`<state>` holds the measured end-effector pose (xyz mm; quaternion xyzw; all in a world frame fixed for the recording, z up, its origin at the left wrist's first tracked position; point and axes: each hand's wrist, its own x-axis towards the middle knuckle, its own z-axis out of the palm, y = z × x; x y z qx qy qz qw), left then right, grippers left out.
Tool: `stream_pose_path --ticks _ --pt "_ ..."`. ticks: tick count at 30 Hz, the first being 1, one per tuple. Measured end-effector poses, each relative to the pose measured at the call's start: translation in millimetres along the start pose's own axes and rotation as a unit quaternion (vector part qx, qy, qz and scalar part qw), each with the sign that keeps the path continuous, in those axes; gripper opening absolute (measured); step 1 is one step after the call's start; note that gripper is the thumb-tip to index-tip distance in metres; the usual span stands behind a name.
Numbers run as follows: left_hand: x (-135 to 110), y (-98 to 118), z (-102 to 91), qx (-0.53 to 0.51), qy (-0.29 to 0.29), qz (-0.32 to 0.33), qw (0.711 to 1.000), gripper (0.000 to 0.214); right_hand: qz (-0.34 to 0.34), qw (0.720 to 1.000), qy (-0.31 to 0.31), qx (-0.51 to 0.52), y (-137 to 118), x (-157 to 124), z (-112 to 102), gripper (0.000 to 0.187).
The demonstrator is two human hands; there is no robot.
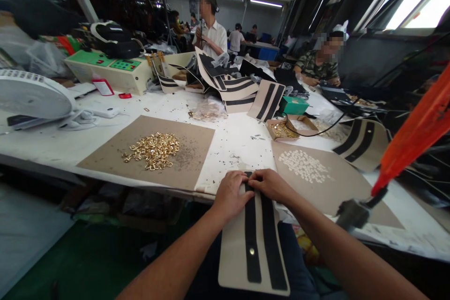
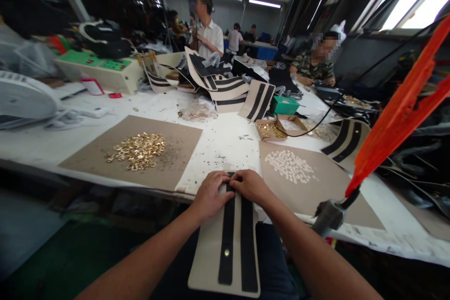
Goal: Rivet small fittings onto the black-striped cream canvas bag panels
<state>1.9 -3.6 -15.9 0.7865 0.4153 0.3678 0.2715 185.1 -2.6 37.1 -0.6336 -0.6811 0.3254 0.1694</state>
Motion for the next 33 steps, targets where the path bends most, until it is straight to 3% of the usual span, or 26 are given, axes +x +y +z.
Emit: stream_pose_path --ticks 4,10,13,15,17,20,22,24,26,30,33 --pt "1 0 -0.3 0.002 -0.002 0.0 1.0 0.035 0.018 1.0 -0.013 -0.001 -1 4 -2 0.013" --pt "3 2 -2.1 0.011 -0.007 0.008 1.0 0.036 0.034 0.999 0.017 -0.002 -3 11 0 0.004" --pt "4 3 -2.6 0.016 -0.008 0.014 1.0 0.035 0.012 0.998 0.054 0.018 -8 -3 -6 0.011" --pt "4 3 -2.8 0.018 -0.008 0.018 1.0 0.034 -0.012 0.989 0.135 0.055 -8 -31 -11 0.021" --pt "5 3 -2.7 0.017 -0.009 0.02 1.0 0.033 -0.02 0.962 0.26 0.087 0 -72 -13 0.03" --pt "5 3 -2.8 0.013 -0.014 0.02 1.0 0.033 0.043 0.883 0.465 0.05 30 -145 -10 0.039" --pt "5 3 -3.0 0.012 -0.019 0.018 1.0 0.035 0.132 0.834 0.536 0.013 60 -183 -6 0.052" --pt "6 3 -3.3 0.013 -0.023 0.017 1.0 0.034 0.207 0.812 0.545 0.015 93 -204 -1 0.076" --pt "6 3 -3.6 0.015 -0.026 0.016 0.999 0.031 0.242 0.825 0.51 0.011 121 -206 1 0.087" --pt "7 4 -4.2 0.016 -0.027 0.013 0.999 0.026 0.273 0.863 0.421 -0.055 147 -182 -7 0.068" --pt "7 5 -4.5 0.014 -0.026 0.002 1.0 0.027 0.309 0.864 0.397 -0.009 130 -165 -20 0.062"
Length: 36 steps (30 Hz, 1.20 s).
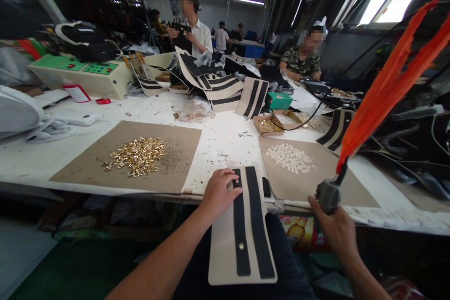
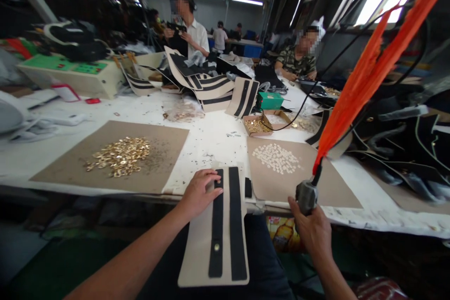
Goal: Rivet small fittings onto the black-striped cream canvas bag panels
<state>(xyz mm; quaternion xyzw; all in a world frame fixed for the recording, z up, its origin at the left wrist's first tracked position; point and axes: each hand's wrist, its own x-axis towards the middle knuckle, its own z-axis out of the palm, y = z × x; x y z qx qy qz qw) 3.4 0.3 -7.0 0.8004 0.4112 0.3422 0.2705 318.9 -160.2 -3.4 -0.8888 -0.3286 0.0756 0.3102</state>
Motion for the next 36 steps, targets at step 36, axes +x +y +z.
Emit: stream_pose_path --ticks 36 --pt "1 1 -2.0 -0.023 -0.02 -0.034 0.999 0.031 -0.217 0.835 -0.244 0.442 -228 -29 103 0.032"
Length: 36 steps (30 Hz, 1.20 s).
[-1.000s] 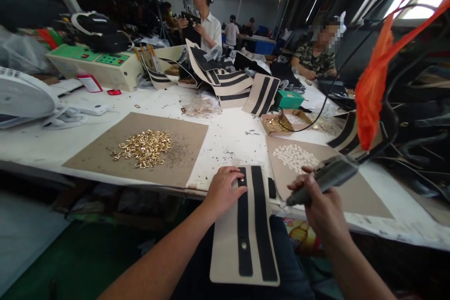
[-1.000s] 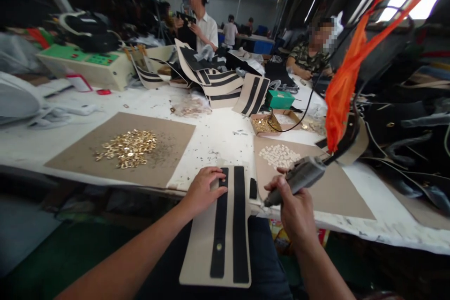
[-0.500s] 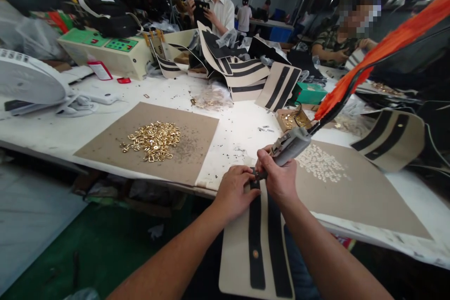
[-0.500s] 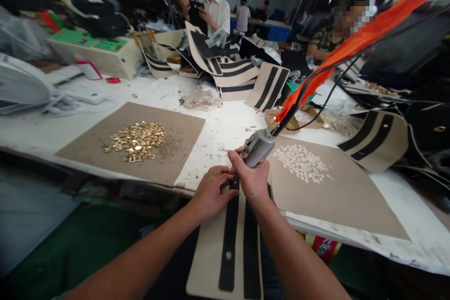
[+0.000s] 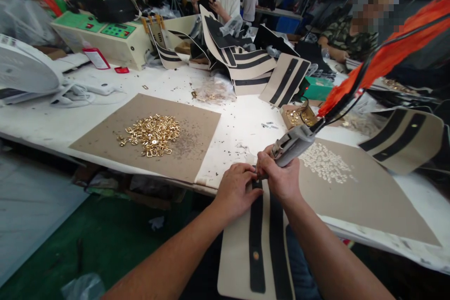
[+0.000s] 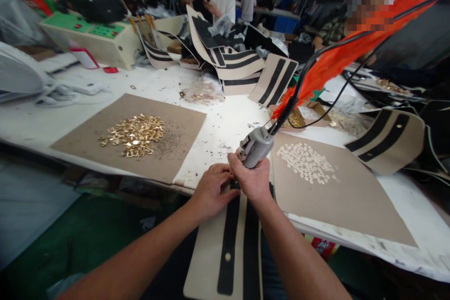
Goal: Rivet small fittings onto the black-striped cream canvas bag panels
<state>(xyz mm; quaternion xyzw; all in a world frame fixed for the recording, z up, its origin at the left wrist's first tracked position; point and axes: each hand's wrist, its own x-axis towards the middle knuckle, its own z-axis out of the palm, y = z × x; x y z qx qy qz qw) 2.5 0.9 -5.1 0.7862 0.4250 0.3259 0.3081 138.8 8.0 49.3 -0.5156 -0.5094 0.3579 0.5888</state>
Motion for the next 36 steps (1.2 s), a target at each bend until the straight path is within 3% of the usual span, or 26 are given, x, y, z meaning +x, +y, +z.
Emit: stream_pose_path --ticks 8,23,36 --pt "2 0 -0.3 0.001 -0.012 -0.009 1.0 0.035 -0.022 0.998 -0.051 0.024 4 1 -7 0.028" --pt "3 0 -2.4 -0.007 -0.027 -0.012 1.0 0.032 -0.053 0.99 -0.089 0.096 11 -1 -11 0.021" --pt "3 1 -4.3 -0.007 -0.022 -0.01 1.0 0.029 -0.042 0.997 -0.029 0.055 8 -1 -8 0.028"
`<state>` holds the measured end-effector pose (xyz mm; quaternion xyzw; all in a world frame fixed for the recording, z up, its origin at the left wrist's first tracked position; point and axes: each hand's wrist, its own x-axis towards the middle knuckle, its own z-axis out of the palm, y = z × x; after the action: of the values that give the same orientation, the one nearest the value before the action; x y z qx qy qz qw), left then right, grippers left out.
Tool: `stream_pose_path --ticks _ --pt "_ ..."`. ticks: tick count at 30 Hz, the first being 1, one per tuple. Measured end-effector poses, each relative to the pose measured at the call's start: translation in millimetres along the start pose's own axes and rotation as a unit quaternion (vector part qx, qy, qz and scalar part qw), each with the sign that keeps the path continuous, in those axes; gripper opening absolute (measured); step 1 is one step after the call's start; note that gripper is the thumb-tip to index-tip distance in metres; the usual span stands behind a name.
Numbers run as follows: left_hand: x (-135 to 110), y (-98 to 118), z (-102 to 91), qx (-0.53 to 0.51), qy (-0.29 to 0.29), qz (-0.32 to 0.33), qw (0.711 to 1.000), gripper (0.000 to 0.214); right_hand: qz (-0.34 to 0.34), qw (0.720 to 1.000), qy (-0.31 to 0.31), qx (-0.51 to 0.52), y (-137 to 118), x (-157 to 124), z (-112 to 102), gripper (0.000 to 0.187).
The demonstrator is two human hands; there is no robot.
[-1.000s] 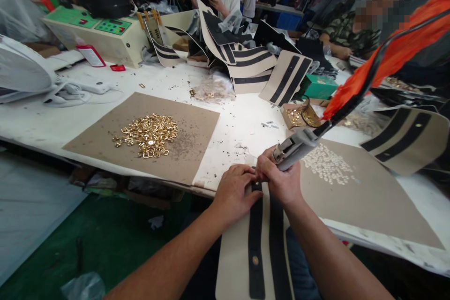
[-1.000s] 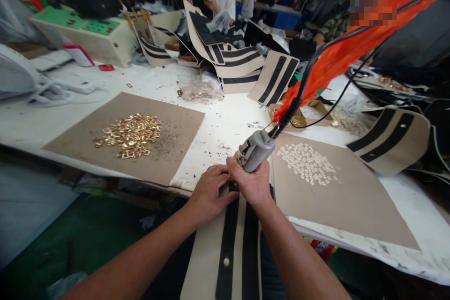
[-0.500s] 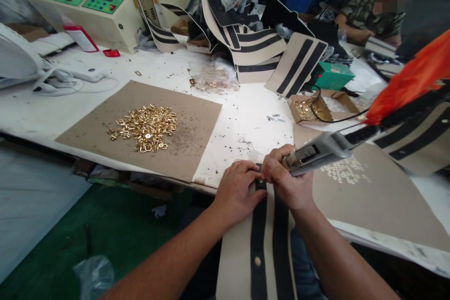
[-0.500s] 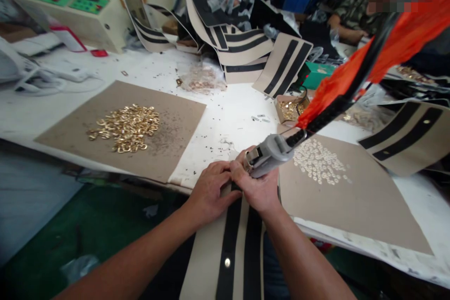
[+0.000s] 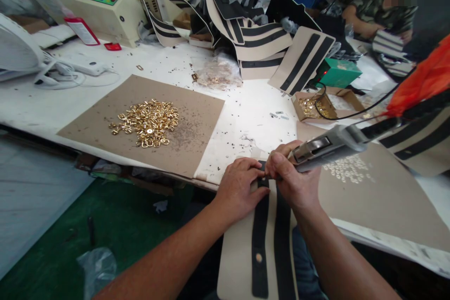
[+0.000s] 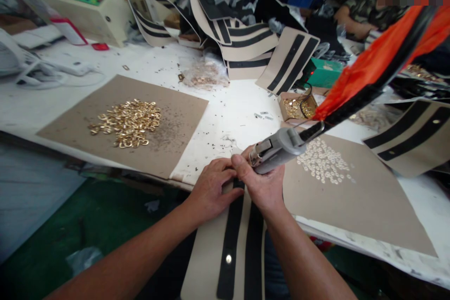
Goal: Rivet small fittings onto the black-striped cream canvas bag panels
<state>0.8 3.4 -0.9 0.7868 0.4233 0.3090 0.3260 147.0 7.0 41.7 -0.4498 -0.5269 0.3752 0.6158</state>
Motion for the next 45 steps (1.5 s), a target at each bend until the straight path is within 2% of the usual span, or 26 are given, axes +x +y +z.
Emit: stream_pose_path --ticks 13,23,28,32,41,45 --pt "0 -1 1.0 0.007 -0.004 0.005 1.0 0.032 -0.005 1.0 -0.011 -0.004 -4 -3 1 0.025" --pt "0 0 0.0 -0.003 -0.006 0.001 1.0 0.027 -0.007 1.0 -0.022 0.002 0 -2 1 0.024" --pt "1 -1 1.4 -0.006 0.002 -0.001 1.0 0.028 -0.008 0.998 -0.061 -0.007 4 0 -2 0.022" --pt "1 -2 2.6 -0.011 0.009 0.001 1.0 0.028 0.019 0.996 -0.081 -0.026 7 3 -3 0.024" --pt "1 -4 4.3 -0.004 0.015 0.0 1.0 0.026 0.033 0.996 -0.074 -0.046 12 3 -3 0.024" --pt "2 -3 3.6 0.005 0.01 -0.003 1.0 0.026 0.023 0.998 -0.036 -0.056 13 -3 -1 0.024"
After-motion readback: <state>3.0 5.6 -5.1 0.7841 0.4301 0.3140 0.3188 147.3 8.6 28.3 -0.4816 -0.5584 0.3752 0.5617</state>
